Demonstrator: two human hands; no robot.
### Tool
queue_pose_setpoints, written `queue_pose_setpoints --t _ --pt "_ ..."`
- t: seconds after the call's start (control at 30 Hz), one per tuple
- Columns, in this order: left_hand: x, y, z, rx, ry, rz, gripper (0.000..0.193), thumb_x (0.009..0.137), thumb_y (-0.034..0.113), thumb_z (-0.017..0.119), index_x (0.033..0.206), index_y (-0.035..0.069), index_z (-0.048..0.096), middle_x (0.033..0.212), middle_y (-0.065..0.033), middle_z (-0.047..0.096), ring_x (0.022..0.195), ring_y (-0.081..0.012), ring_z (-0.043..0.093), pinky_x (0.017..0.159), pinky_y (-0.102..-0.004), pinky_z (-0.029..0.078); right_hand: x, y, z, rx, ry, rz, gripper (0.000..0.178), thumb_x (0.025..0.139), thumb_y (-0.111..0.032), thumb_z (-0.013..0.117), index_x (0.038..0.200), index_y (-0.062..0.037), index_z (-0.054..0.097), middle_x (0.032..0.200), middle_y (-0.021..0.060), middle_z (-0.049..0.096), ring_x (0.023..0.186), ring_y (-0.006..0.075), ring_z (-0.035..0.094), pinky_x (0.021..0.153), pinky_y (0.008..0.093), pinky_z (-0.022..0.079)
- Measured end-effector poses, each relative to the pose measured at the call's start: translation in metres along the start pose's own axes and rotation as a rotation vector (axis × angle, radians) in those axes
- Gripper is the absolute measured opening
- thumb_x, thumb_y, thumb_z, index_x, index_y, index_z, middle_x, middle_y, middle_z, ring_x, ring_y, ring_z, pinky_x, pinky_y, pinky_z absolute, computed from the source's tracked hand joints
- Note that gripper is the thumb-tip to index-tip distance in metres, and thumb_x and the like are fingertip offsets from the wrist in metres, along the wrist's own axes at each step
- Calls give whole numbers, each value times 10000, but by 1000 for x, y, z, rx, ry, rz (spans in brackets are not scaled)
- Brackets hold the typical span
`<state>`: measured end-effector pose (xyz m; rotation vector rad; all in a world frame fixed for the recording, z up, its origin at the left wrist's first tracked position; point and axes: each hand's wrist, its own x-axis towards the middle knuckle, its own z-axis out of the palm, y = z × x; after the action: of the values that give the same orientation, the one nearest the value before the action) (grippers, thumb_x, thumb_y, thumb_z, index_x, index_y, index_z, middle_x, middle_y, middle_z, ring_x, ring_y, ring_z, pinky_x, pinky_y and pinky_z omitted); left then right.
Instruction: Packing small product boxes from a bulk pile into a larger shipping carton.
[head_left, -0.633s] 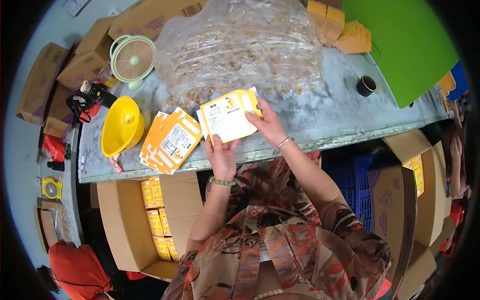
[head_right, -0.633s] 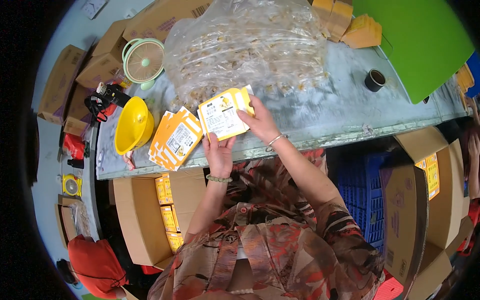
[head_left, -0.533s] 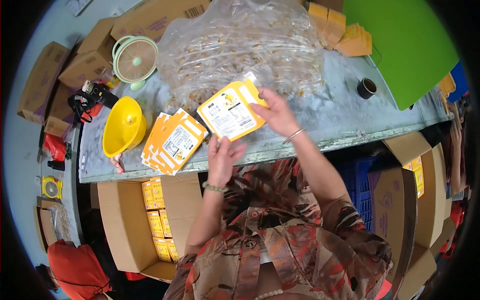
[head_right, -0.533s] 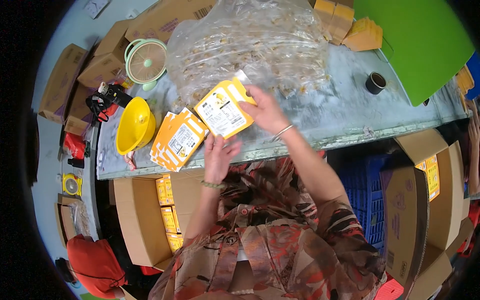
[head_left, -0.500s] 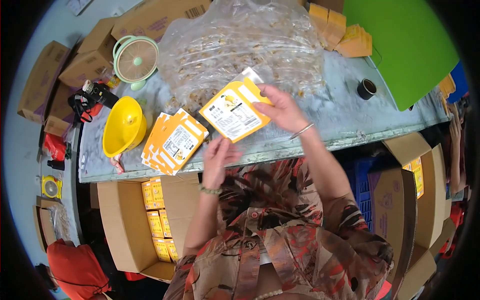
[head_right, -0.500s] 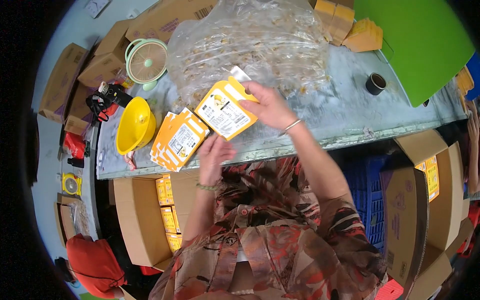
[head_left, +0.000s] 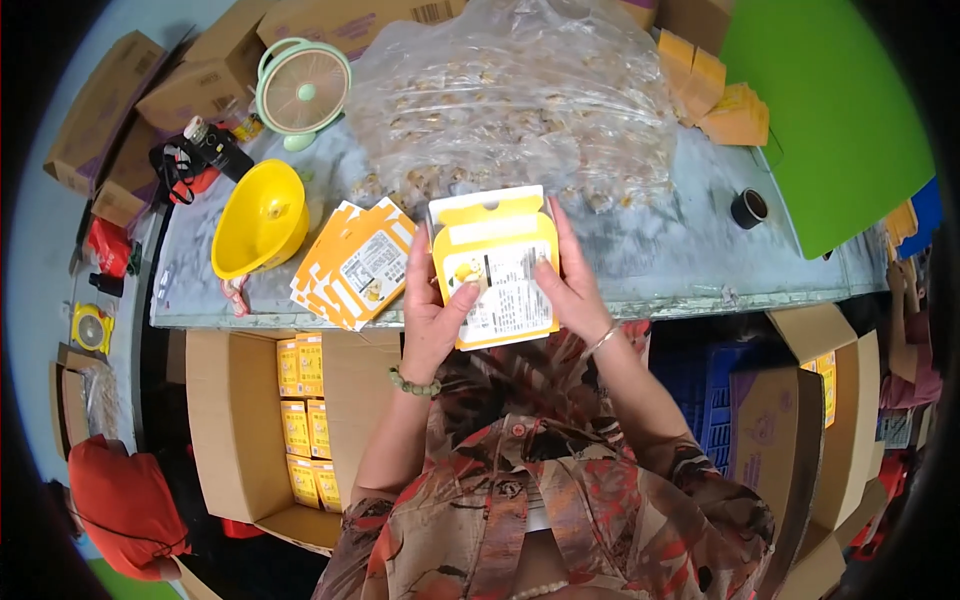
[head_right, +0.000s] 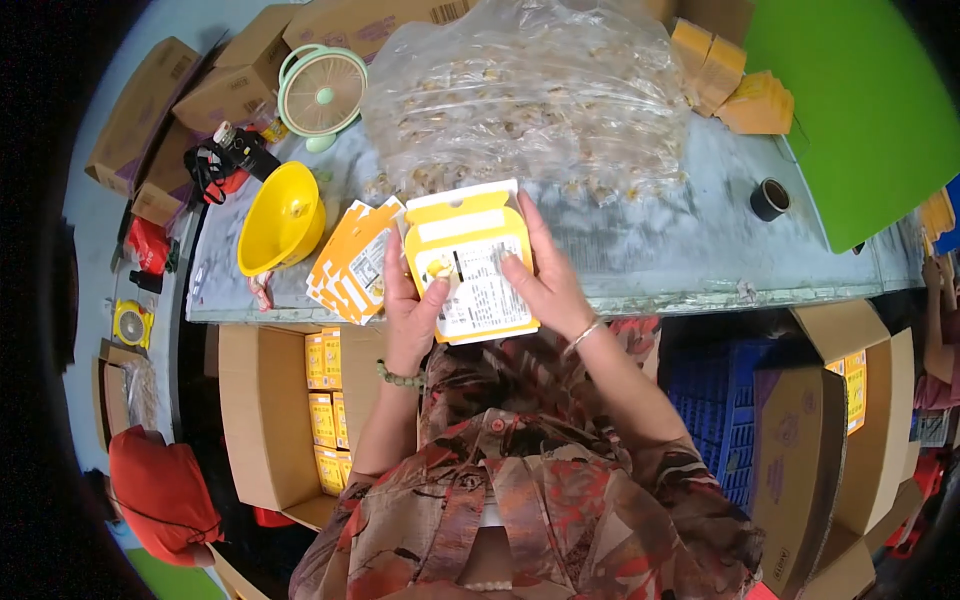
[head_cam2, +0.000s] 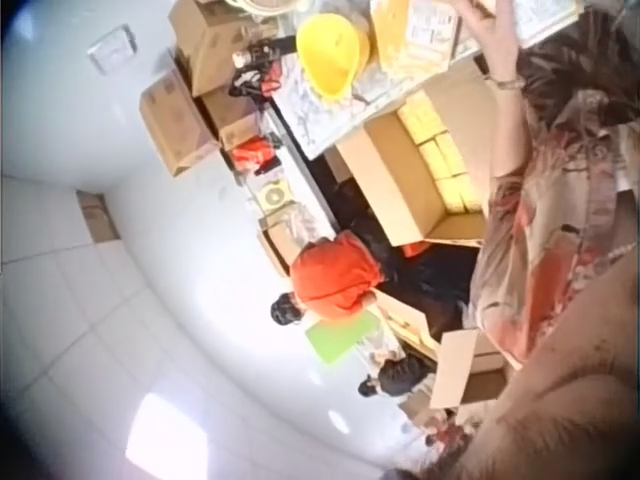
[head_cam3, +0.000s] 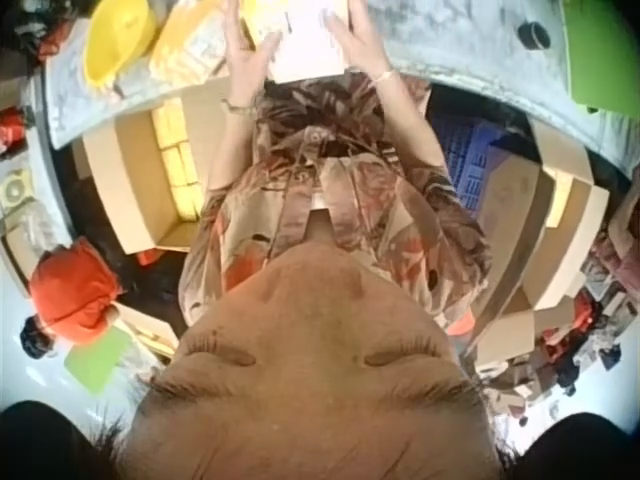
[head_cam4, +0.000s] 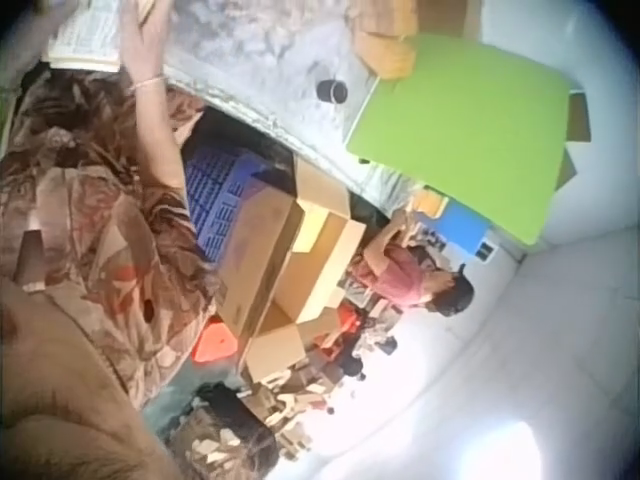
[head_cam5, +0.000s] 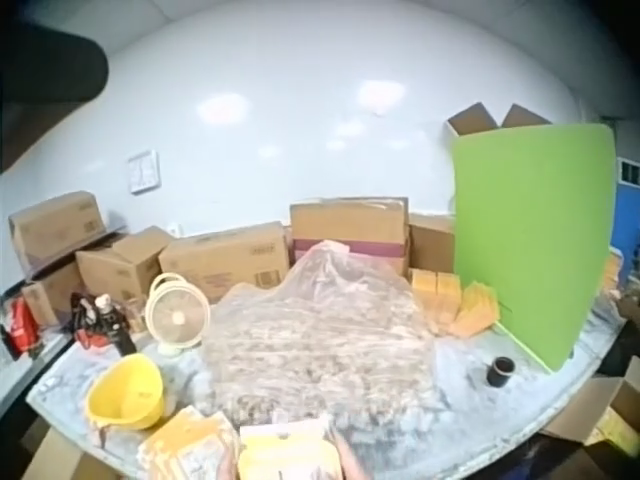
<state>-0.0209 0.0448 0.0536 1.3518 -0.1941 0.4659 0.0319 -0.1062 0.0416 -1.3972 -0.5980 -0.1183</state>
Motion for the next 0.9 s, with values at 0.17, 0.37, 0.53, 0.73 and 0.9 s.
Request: queue_pose_setpoints --t 0.17,0.37,0.53,0.73,0.9 --pt "-13 -7 -12 125 -28 -108 440 806 150 457 1177 4 271 1092 -88 405 960 -123 412 805 -244 350 -9 2 6 215 -95 226 449 821 -135 415 1222 -43 236 1136 55 378 998 99 376 829 219 318" --pt "-18 -4 -19 81 -29 -292 309 831 184 414 1066 -17 422 1026 -73 442 888 -106 417 762 -222 352 -20 12 -2 58 -187 382 355 817 -168 431 1140 -30 376 989 66 471 881 97 440 759 219 355" --pt "-8 12 -8 268 17 64 276 811 171 449 1004 -24 484 993 -83 459 891 -121 409 752 -226 353 -15 -10 11 44 -12 88 312 798 -145 455 1083 -22 424 958 62 468 868 106 441 749 220 357" --pt "-14 15 -15 243 -143 26 263 680 45 603 925 -9 523 931 -88 471 837 -130 456 700 -224 384 -10 -15 2 -103 -170 -45 253 658 -54 602 900 -33 531 878 76 472 810 150 473 692 231 379" --pt "-17 12 -18 227 -113 -7 174 619 -9 626 775 -9 550 862 -90 504 821 -160 469 714 -255 376 -10 -12 4 -111 -206 64 171 608 -15 636 745 -23 533 829 48 464 747 118 472 629 216 383"
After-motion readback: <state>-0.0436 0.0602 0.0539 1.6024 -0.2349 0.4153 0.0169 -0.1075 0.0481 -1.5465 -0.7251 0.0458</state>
